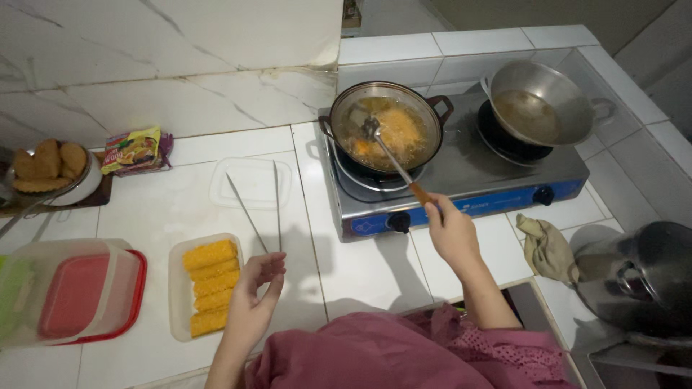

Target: The person places breaded food items into a pot of hot oil and uses a slotted spoon to turn them while they fry. The person continues to monitor and adjust the items in the oil.

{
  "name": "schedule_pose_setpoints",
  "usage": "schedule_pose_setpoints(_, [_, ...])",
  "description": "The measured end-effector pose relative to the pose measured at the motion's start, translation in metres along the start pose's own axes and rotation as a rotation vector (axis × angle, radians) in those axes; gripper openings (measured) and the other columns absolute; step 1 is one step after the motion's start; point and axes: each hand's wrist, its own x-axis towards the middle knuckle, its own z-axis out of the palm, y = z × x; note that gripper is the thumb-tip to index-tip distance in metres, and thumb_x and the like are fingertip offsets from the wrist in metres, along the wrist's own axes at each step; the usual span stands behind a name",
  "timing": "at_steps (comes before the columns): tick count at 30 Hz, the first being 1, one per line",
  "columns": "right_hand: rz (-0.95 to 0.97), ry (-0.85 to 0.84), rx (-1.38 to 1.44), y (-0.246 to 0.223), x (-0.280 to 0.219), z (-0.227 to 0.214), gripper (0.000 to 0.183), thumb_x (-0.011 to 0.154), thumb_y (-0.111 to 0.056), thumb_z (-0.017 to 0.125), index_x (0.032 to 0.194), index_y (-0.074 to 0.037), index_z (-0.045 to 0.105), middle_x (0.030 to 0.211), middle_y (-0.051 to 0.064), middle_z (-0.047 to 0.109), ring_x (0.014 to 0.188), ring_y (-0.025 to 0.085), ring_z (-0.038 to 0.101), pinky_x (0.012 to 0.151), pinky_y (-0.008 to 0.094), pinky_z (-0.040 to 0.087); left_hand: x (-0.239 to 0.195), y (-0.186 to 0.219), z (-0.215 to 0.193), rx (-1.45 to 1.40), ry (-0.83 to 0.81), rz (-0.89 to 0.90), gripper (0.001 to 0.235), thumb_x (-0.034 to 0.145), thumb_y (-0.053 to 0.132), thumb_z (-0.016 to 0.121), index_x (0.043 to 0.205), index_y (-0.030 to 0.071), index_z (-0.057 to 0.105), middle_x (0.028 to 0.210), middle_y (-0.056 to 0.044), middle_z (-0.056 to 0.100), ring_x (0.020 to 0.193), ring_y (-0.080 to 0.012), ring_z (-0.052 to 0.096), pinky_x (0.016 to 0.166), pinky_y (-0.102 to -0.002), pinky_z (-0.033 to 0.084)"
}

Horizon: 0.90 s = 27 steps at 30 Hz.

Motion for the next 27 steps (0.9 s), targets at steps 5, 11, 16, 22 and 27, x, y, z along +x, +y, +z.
schedule_pose_setpoints(5, [-0.021,-0.013,-0.043,-0.002,-0.001,0.006,0.032,0.099,-0.031,0.057,0.125,-0.015,0.068,0.080,0.023,0.071,0.079,0.044,0.069,0.071,0.051,0.052,-0.001,-0.005,-0.001,-0.035,0.000,0.003,0.033,0.092,0.002,0.062,0.124,0.003,0.063,0.115,-0.009,0.072,0.108,-0.0191,0.069,0.098,-0.035,0.053])
schedule_pose_setpoints(11, [-0.064,0.041,-0.039,0.003,0.000,0.007,0.033,0.100,-0.030,0.057,0.127,-0.014,0.068,0.082,0.023,0.072,0.081,0.045,0.069,0.073,0.051,0.052,-0.001,-0.013,-0.001,-0.038,0.000,0.004,0.033,0.092,0.001,0.062,0.125,0.003,0.063,0.114,-0.008,0.071,0.108,-0.0190,0.068,0.099,-0.035,0.052])
schedule_pose_setpoints(16, [-0.164,0.182,-0.117,0.009,0.011,0.008,0.037,0.099,-0.023,0.060,0.134,-0.014,0.064,0.092,0.022,0.072,0.083,0.041,0.069,0.073,0.050,0.053,-0.002,-0.012,0.000,-0.045,0.001,0.021,0.032,0.092,0.002,0.062,0.124,0.003,0.064,0.109,-0.009,0.072,0.106,-0.0189,0.068,0.099,-0.035,0.051])
schedule_pose_setpoints(22, [-0.287,0.258,-0.298,0.020,0.040,0.030,0.044,0.098,-0.012,0.061,0.141,-0.014,0.060,0.096,0.017,0.066,0.085,0.039,0.066,0.069,0.050,0.053,-0.002,-0.005,0.001,-0.030,-0.004,-0.017,0.030,0.094,0.005,0.062,0.124,0.003,0.064,0.111,-0.009,0.072,0.107,-0.0185,0.068,0.100,-0.034,0.051])
schedule_pose_setpoints(27, [-0.296,0.248,-0.373,0.032,0.053,0.052,0.045,0.097,-0.008,0.060,0.141,-0.015,0.061,0.094,0.016,0.065,0.089,0.038,0.066,0.071,0.050,0.053,-0.005,-0.004,-0.002,-0.021,-0.006,-0.013,0.032,0.093,0.003,0.061,0.124,0.002,0.063,0.113,-0.010,0.072,0.107,-0.0190,0.069,0.099,-0.035,0.053])
